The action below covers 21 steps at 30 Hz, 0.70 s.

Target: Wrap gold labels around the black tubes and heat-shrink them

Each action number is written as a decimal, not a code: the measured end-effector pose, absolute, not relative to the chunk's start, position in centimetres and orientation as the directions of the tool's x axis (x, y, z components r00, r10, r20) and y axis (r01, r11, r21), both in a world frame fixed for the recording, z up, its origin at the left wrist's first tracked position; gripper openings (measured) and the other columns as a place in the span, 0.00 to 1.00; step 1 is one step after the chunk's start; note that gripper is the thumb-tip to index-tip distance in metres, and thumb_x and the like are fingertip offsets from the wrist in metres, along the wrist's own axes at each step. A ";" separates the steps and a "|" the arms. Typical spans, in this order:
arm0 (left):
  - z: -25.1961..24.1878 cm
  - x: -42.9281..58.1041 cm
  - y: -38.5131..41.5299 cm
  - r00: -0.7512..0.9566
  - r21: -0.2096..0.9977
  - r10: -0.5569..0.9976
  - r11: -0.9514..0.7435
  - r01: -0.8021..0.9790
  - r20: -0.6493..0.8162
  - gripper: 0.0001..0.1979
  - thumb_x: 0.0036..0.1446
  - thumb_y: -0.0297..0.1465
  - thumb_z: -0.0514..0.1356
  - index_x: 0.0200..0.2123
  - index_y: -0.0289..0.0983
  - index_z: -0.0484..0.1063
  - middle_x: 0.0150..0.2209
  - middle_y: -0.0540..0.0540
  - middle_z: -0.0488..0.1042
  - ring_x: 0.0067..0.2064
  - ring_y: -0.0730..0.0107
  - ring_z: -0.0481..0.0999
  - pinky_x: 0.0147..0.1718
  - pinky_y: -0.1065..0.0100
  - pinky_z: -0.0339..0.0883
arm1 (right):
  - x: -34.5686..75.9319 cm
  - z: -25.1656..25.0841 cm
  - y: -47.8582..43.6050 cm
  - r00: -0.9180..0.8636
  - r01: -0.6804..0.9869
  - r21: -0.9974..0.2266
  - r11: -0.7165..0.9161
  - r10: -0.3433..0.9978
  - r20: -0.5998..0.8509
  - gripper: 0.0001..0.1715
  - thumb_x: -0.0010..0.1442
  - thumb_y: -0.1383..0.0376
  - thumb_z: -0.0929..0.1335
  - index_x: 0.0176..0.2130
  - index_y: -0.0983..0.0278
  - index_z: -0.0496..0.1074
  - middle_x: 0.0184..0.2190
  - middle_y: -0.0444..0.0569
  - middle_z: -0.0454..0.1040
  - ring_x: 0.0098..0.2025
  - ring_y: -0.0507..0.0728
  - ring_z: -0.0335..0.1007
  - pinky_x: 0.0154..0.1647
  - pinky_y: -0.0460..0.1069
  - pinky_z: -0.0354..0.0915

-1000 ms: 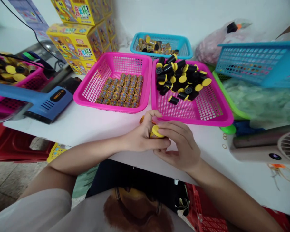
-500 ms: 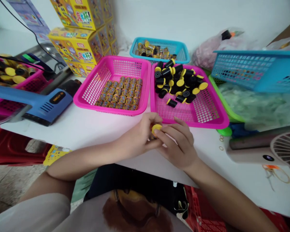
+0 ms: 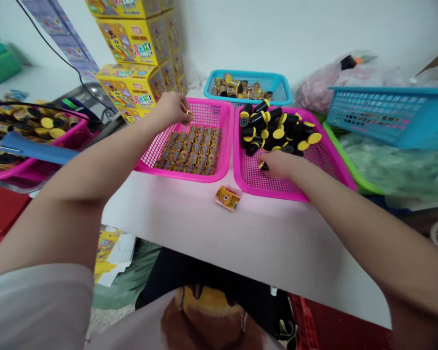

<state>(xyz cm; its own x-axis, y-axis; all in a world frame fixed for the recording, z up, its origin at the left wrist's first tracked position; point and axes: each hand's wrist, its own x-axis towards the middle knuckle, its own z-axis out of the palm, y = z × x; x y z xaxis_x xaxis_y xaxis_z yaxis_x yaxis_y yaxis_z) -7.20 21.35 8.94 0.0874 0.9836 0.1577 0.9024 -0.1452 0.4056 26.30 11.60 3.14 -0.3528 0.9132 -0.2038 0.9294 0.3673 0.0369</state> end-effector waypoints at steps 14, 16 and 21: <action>8.4 -5.5 22.3 0.128 0.215 0.990 -0.136 0.967 0.053 0.30 0.73 0.48 0.55 0.55 0.23 0.75 0.49 0.35 0.81 0.57 0.52 0.74 0.66 0.49 0.61 | 27.5 2.8 -0.5 0.015 0.769 -0.550 0.327 0.850 0.527 0.19 0.61 0.57 0.74 0.51 0.57 0.75 0.45 0.51 0.81 0.34 0.59 0.78 0.38 0.57 0.75; 9.8 -5.5 18.9 0.221 0.217 0.946 -0.273 0.937 0.238 0.32 0.77 0.49 0.46 0.62 0.27 0.71 0.55 0.37 0.79 0.59 0.57 0.73 0.66 0.52 0.61 | 27.6 2.4 -1.2 0.088 0.717 -0.609 0.339 0.823 0.561 0.19 0.61 0.58 0.74 0.51 0.55 0.73 0.47 0.51 0.80 0.36 0.60 0.79 0.40 0.58 0.76; 6.8 -3.6 5.6 0.890 0.030 0.179 -0.983 0.183 0.419 0.25 0.78 0.45 0.45 0.51 0.38 0.77 0.45 0.46 0.84 0.47 0.71 0.82 0.53 0.68 0.76 | 27.4 1.8 -1.3 0.170 0.560 -0.678 0.476 0.735 0.656 0.26 0.59 0.59 0.76 0.53 0.52 0.67 0.52 0.52 0.74 0.40 0.58 0.79 0.41 0.57 0.79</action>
<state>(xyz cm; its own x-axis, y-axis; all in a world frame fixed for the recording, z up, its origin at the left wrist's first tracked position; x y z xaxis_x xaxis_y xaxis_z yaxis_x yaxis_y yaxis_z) -3.60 5.60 6.76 0.8900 0.1791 0.4193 0.1835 -0.9826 0.0303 27.38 -1.28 1.76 0.1700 0.7353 0.6561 0.5603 0.4756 -0.6782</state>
